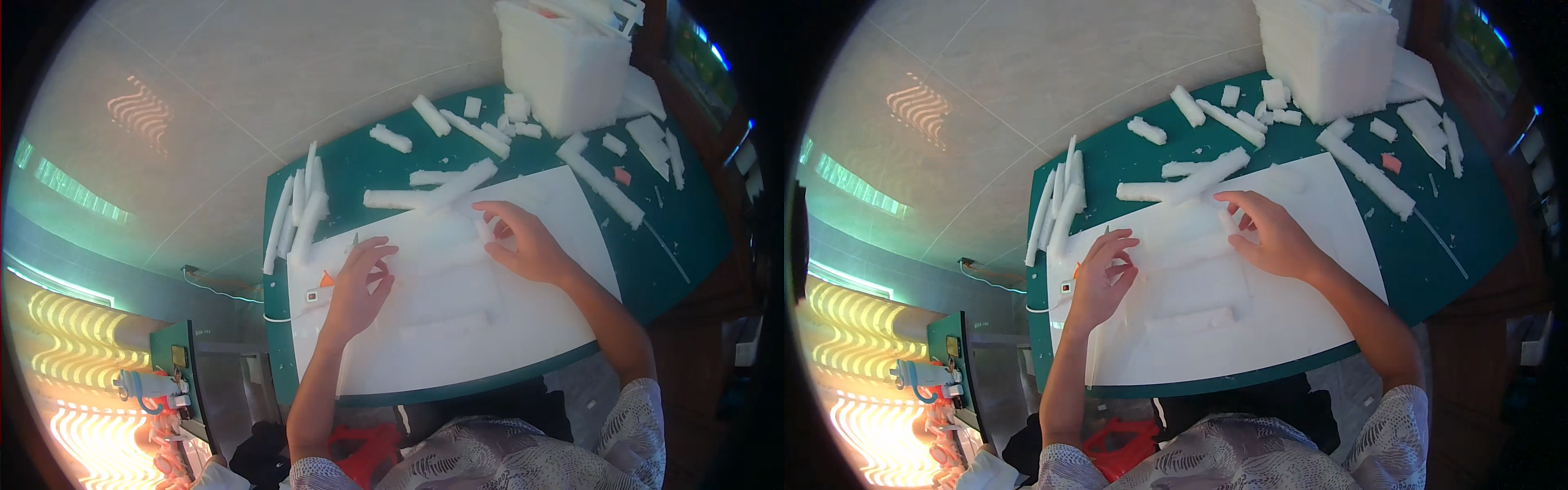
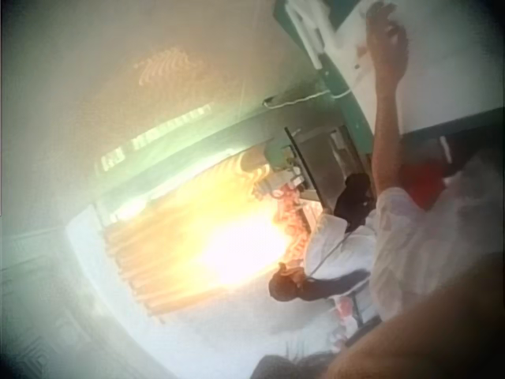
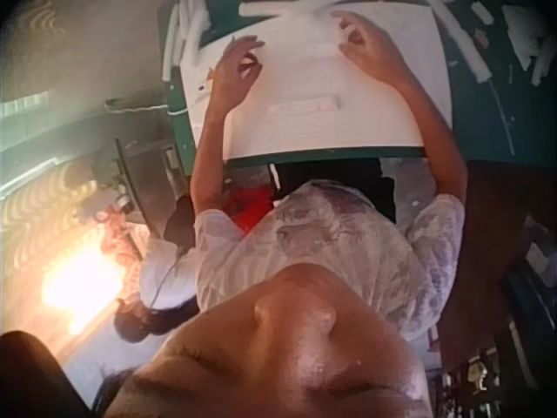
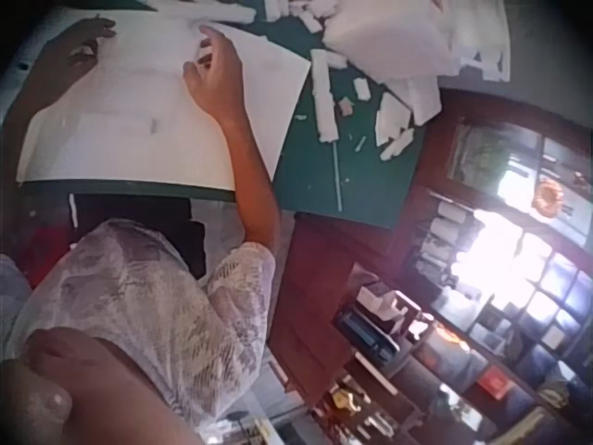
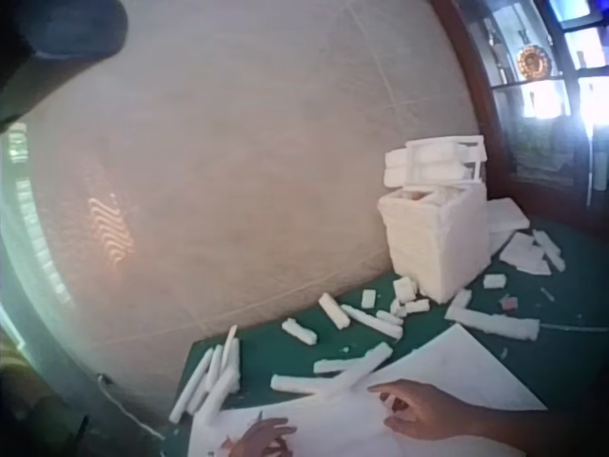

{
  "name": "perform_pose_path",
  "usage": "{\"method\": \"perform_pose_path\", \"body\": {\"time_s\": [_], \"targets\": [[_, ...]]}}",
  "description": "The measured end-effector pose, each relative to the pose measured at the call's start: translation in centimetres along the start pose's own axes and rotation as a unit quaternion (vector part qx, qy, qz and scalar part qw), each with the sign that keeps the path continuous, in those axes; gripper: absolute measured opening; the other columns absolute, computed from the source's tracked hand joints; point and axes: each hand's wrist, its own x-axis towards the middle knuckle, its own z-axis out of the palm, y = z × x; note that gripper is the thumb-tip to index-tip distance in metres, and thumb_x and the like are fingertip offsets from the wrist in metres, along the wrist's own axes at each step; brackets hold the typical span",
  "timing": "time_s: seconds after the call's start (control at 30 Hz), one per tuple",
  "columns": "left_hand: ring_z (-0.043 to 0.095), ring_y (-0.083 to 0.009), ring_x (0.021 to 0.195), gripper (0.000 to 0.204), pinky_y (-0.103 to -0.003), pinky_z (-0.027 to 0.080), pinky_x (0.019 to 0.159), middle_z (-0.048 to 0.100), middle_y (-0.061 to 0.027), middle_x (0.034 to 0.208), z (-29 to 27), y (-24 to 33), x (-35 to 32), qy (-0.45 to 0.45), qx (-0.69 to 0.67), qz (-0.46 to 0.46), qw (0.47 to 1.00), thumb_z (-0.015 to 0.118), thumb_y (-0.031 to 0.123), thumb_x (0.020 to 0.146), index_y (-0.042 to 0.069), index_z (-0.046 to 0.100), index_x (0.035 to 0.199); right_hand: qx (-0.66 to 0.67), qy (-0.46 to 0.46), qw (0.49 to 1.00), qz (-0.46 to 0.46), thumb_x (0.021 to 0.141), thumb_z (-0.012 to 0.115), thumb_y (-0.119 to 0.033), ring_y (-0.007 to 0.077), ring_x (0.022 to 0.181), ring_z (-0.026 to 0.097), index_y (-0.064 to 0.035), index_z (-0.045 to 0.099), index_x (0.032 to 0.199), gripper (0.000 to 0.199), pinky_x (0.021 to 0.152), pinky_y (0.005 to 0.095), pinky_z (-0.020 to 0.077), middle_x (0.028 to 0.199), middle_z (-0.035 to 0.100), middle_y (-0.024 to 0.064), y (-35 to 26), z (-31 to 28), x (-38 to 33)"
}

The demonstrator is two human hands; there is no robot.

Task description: Use a hot glue gun to assemble foam strips into a rectangular structure.

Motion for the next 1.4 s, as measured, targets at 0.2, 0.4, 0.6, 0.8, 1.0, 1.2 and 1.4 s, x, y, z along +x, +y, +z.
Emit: {"method": "perform_pose_path", "body": {"time_s": [0.2,0.4,0.6,0.8,1.0,1.2,1.4], "targets": [[0.064,-0.0186,0.094,0.036,-0.030,0.058,0.084,0.052,-0.0117,0.127,0.1,-0.5,-0.2,0.025,-0.011,-0.021,0.999,0.061,-0.011,0.085,0.003,0.056,0.117,-0.021,-0.005,1.000,-0.019,0.082,0.067,-0.001,0.0222,0.088,0.058,-0.0100,0.053,0.134,0.054,0.082,0.0328,0.0511,0.112,0.057,0.0104,0.2,0.0,-0.1],[0.064,-0.0193,0.095,0.037,-0.029,0.057,0.082,0.052,-0.0116,0.124,-0.1,-0.9,-0.2,0.022,-0.024,-0.030,0.999,0.059,-0.012,0.086,0.003,0.055,0.119,-0.025,-0.013,0.999,-0.019,0.082,0.066,0.000,0.0223,0.089,0.058,-0.0097,0.054,0.132,0.052,0.082,0.0326,0.0512,0.114,0.057,0.0108,0.3,0.0,0.1],[0.066,-0.0188,0.094,0.040,-0.028,0.057,0.083,0.054,-0.0119,0.123,-0.3,-0.1,-0.1,0.023,-0.025,-0.033,0.999,0.059,-0.010,0.087,0.003,0.055,0.124,-0.018,-0.007,1.000,-0.025,0.082,0.066,0.000,0.0222,0.090,0.061,-0.0086,0.056,0.126,0.045,0.082,0.0323,0.0523,0.115,0.057,0.0108,0.4,-0.1,0.0],[0.067,-0.0185,0.094,0.043,-0.029,0.057,0.083,0.056,-0.0115,0.124,-0.4,-0.6,-0.2,0.019,-0.017,-0.048,0.999,0.061,-0.006,0.088,0.004,0.055,0.128,-0.027,-0.016,0.999,-0.020,0.082,0.066,0.000,0.0227,0.091,0.063,-0.0070,0.057,0.119,0.038,0.082,0.0331,0.0529,0.116,0.058,0.0109,0.4,-0.1,0.2],[0.067,-0.0179,0.095,0.042,-0.030,0.058,0.076,0.057,-0.0113,0.127,-1.6,-0.3,-0.8,0.058,-0.064,-0.073,0.994,0.060,-0.004,0.089,0.004,0.052,0.130,-0.008,-0.003,1.000,-0.012,0.082,0.066,-0.001,0.0223,0.090,0.063,-0.0058,0.057,0.116,0.036,0.081,0.0328,0.0530,0.114,0.060,0.0111,0.7,-0.3,0.3],[0.068,-0.0176,0.094,0.038,-0.027,0.057,0.069,0.060,-0.0107,0.124,-3.1,-1.4,-1.6,0.111,-0.134,-0.081,0.981,0.058,-0.004,0.090,0.001,0.052,0.128,0.033,0.023,0.999,-0.004,0.082,0.065,-0.001,0.0201,0.092,0.062,-0.0049,0.058,0.113,0.032,0.081,0.0311,0.0527,0.111,0.062,0.0098,0.5,-1.0,0.6],[0.067,-0.0165,0.094,0.037,-0.027,0.056,0.068,0.061,-0.0099,0.120,-2.7,-2.1,-1.9,0.098,-0.144,-0.081,0.981,0.056,-0.006,0.091,0.001,0.052,0.127,0.035,0.055,0.998,0.014,0.081,0.064,-0.004,0.0192,0.095,0.061,-0.0055,0.059,0.113,0.033,0.078,0.0293,0.0514,0.112,0.062,0.0083,1.1,-1.7,0.9]]}}
